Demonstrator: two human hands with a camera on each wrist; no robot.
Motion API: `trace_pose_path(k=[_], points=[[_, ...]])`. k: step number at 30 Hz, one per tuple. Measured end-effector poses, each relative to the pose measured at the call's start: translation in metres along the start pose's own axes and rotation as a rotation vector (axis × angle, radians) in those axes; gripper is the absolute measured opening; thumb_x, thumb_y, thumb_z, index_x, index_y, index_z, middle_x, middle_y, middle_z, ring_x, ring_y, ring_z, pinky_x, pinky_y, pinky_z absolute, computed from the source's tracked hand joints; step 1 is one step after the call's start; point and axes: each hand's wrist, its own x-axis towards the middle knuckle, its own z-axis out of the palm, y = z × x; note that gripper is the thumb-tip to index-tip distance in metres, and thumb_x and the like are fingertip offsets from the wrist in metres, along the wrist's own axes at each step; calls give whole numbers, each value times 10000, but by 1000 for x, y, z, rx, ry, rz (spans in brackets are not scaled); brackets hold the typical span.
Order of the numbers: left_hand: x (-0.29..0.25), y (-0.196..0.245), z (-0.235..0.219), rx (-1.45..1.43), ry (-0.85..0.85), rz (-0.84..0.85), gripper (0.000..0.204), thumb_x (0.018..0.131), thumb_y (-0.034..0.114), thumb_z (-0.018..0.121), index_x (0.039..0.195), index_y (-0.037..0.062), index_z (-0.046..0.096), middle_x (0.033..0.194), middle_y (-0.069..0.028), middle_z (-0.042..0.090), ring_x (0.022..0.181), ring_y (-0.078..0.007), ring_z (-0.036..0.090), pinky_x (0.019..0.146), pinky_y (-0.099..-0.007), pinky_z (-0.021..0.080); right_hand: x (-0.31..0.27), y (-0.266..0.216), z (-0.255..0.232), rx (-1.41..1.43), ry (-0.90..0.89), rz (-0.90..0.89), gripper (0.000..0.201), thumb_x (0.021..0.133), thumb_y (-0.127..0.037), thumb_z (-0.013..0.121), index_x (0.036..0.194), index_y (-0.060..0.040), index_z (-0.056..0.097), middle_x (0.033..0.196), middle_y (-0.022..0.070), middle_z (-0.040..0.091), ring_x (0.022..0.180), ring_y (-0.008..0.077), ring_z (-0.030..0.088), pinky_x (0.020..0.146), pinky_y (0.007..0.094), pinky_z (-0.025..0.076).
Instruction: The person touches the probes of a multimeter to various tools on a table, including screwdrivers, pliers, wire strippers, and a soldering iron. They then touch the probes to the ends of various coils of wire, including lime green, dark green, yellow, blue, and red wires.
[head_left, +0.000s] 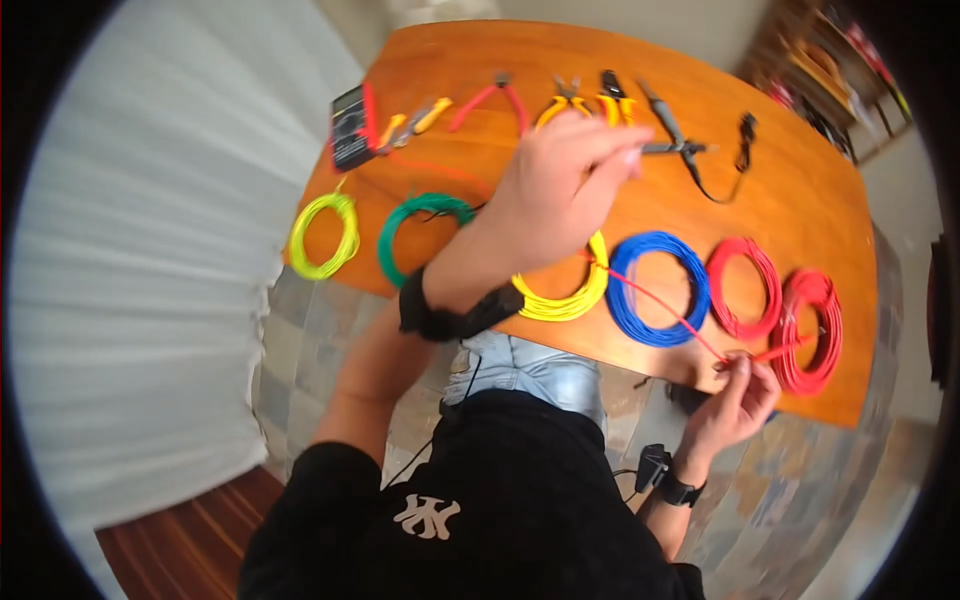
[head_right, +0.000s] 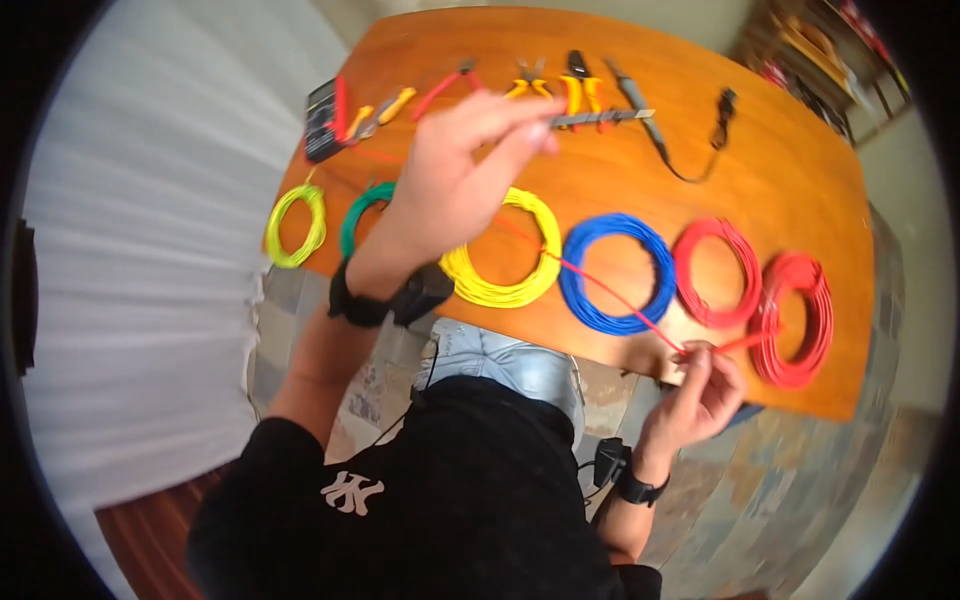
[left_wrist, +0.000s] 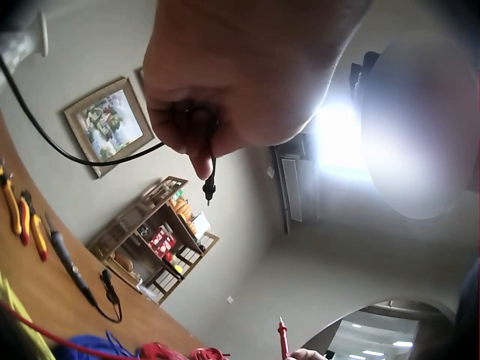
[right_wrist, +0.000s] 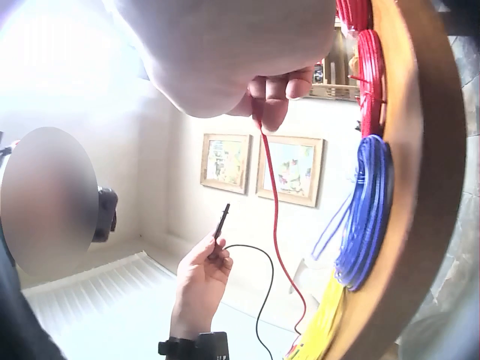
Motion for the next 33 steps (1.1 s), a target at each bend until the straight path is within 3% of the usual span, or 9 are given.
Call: trace_pose_path(k=[3, 11, 17, 20, 26, 28, 30, 31, 33], points=[[32, 8, -34, -212, 79, -209, 222, 936, 131, 598, 1098, 2, 679, 853, 1, 695, 685, -42, 544, 620, -223, 456, 16, -11, 11, 74, 12, -22, 124, 951, -17, 548, 1074, 0, 546, 926, 147, 648, 771, 156, 596, 667, 275, 491], [100, 24, -61, -273, 264, 46, 235, 952, 100, 583, 1131, -33, 658, 849, -37, 685, 723, -64, 563, 680, -201, 455, 28, -25, 29, 109, 198, -174, 114, 932, 19, 551, 1041, 13, 581, 944, 141, 677, 794, 154, 625, 694, 262, 504], [97, 31, -75, -75, 315, 175, 248, 946, 124, 602, 1140, -20, 660, 844, -40, 691, 744, -73, 572, 707, -212, 447, 33, -42, 39, 304, -29, -59, 172, 920, 23, 588, 1089, 16, 617, 972, 125, 685, 892, 159, 652, 801, 272, 515], [71, 3, -133, -107, 360, 7, 270, 948, 111, 597, 1162, -47, 644, 925, -72, 690, 798, -94, 560, 758, -232, 466, 80, -76, 69, 15, -249, -120, 274, 914, -53, 623, 1172, 39, 625, 1038, 137, 684, 957, 178, 643, 862, 286, 502], [-91, 31, -220, -133, 888, -237, 361, 959, 100, 576, 1247, -116, 541, 983, -124, 644, 870, -154, 579, 810, -284, 477, 140, -112, 265, -39, -872, -322, 594, 862, -219, 682, 1356, 45, 484, 1251, 199, 602, 1169, 223, 579, 975, 315, 451], [-161, 41, -212, -109, 1060, -339, 367, 964, 108, 568, 1251, -120, 533, 978, -111, 623, 871, -149, 568, 798, -284, 467, 135, -101, 367, -232, -981, -469, 551, 800, -281, 732, 1199, 54, 553, 1164, 212, 634, 1113, 269, 611, 921, 333, 483], [-214, 54, -187, -29, 1158, -508, 363, 970, 119, 561, 1248, -114, 540, 958, -98, 610, 856, -141, 550, 768, -272, 443, 108, -80, 457, -451, -1126, -437, 637, 725, -369, 773, 1144, 67, 572, 1126, 226, 646, 1102, 320, 613, 913, 370, 496], [-233, 61, -171, 6, 1195, -605, 360, 972, 123, 557, 1247, -108, 544, 946, -94, 607, 847, -137, 541, 751, -264, 429, 87, -71, 493, -592, -1224, -353, 828, 682, -445, 793, 1261, 70, 501, 1192, 245, 616, 1164, 350, 581, 960, 393, 478], [-261, 69, -148, 42, 1201, -759, 300, 965, 140, 580, 1195, -48, 620, 885, -71, 656, 793, -112, 573, 750, -251, 461, 30, -16, 556, -685, -1142, -212, 855, 637, -403, 830, 1258, 25, 427, 1200, 213, 606, 1116, 365, 602, 922, 415, 507]])
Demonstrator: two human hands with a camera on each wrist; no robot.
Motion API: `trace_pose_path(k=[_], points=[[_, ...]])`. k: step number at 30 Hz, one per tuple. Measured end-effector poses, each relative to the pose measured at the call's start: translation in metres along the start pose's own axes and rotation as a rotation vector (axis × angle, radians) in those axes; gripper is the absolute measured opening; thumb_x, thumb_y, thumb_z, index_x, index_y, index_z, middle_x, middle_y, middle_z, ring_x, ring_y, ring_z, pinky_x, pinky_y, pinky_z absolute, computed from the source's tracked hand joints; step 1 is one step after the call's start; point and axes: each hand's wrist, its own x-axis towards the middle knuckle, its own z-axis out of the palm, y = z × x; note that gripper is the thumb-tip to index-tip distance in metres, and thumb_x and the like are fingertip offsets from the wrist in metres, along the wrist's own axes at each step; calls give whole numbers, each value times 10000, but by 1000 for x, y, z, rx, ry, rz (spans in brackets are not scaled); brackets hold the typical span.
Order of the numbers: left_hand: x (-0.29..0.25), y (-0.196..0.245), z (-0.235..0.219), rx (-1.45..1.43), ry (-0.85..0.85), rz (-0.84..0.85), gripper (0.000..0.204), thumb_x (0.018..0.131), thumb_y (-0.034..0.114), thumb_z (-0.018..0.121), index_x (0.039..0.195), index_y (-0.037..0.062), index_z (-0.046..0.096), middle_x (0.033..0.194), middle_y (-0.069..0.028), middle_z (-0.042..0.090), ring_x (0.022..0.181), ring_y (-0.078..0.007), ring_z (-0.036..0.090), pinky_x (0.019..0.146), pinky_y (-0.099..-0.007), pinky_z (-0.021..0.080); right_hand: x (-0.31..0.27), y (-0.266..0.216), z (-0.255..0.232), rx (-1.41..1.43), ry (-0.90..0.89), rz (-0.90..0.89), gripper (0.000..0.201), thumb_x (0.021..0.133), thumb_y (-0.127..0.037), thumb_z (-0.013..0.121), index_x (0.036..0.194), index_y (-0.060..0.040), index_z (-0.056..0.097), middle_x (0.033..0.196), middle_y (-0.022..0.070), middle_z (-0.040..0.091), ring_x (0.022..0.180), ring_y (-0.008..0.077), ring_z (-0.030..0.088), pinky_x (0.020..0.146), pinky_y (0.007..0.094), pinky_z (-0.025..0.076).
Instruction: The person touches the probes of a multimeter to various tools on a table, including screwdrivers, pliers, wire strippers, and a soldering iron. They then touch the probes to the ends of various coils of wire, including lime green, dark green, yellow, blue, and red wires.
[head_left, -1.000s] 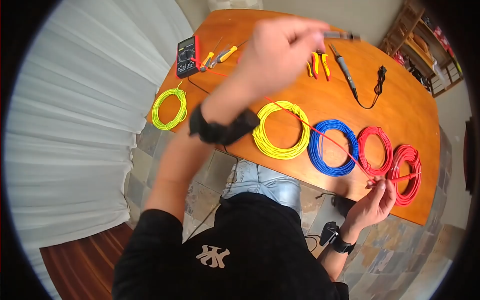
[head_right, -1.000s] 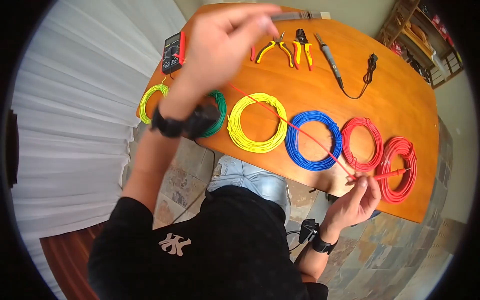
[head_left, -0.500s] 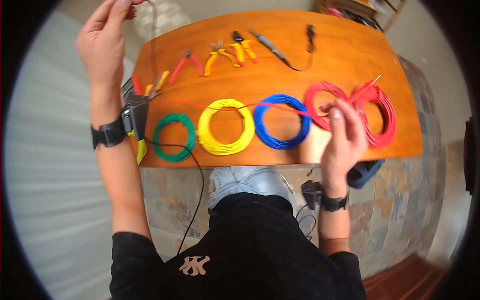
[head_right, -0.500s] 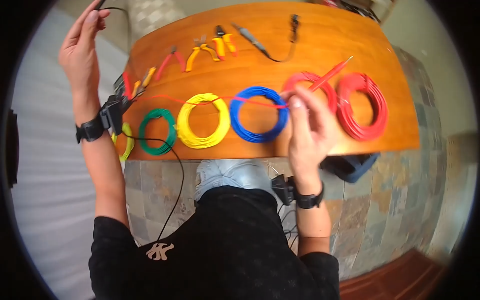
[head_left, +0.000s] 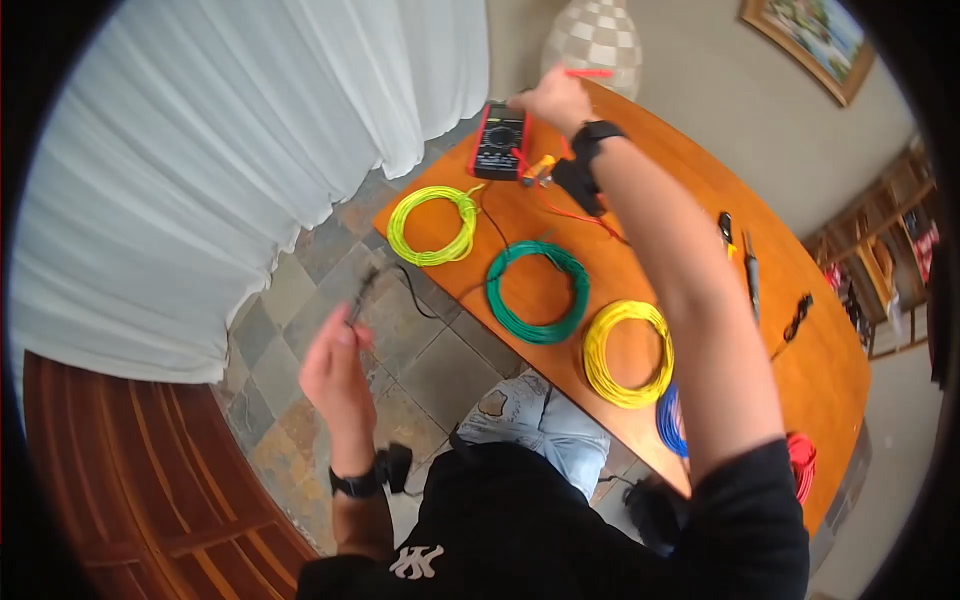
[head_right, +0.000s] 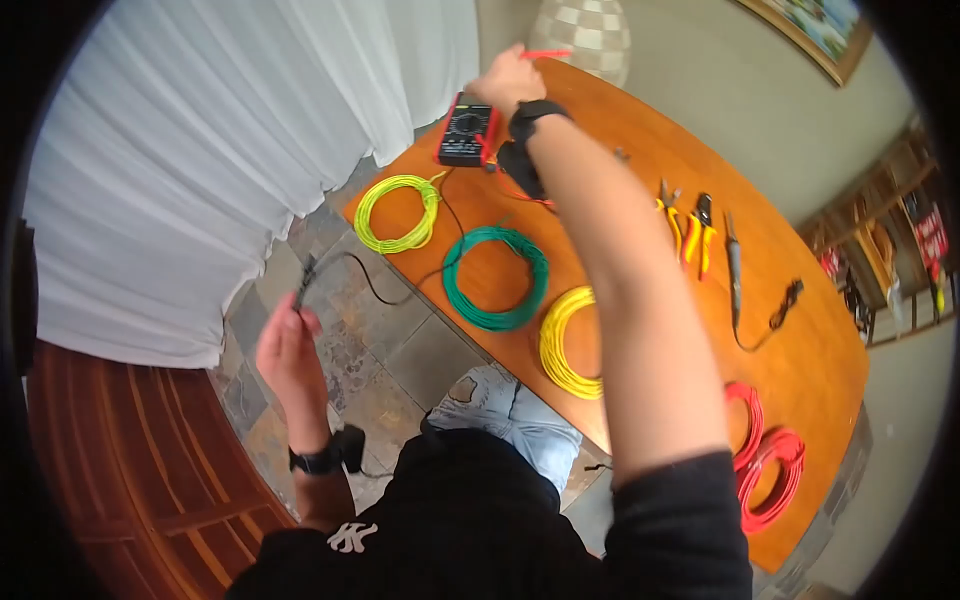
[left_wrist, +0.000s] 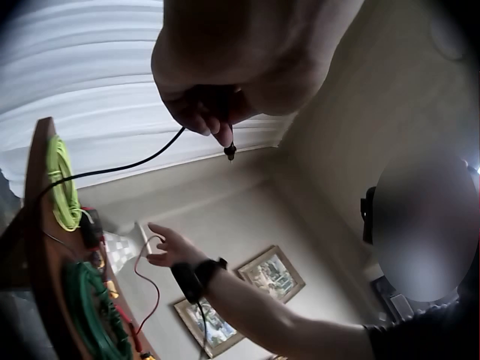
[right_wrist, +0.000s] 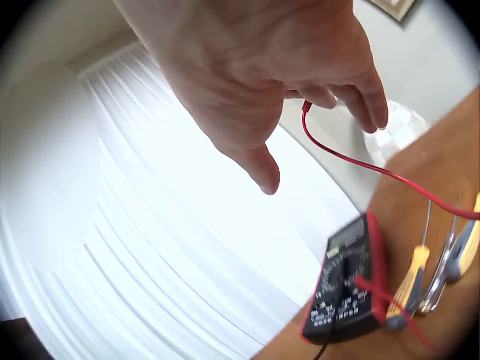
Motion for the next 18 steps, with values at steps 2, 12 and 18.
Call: trace_pose_path(k=[2, 12, 18], points=[[-25, -7, -6, 42, 6, -21, 273, 970, 136, 575, 1179, -29, 636, 866, -66, 658, 815, -113, 582, 756, -256, 463, 16, 3, 71, 60, -98, 78, 1095, 611, -428, 847, 1402, -6, 219, 1359, 194, 497, 1194, 388, 541, 967, 456, 478], [-2, -8, -8, -36, -163, -105, 245, 959, 95, 580, 1165, -23, 642, 887, -80, 674, 812, -125, 605, 788, -269, 473, 5, -27, 118, -57, -117, 314, 1302, 599, -366, 858, 1501, 10, -3, 1538, 215, 199, 1318, 400, 372, 1056, 513, 363], [7, 11, -3, -58, -293, -42, 246, 953, 74, 565, 1161, -37, 639, 878, -83, 664, 821, -127, 598, 782, -269, 473, 1, -43, 18, 145, 162, 237, 1085, 523, -440, 852, 1332, 116, 389, 1265, 212, 571, 1144, 345, 576, 976, 435, 459]])
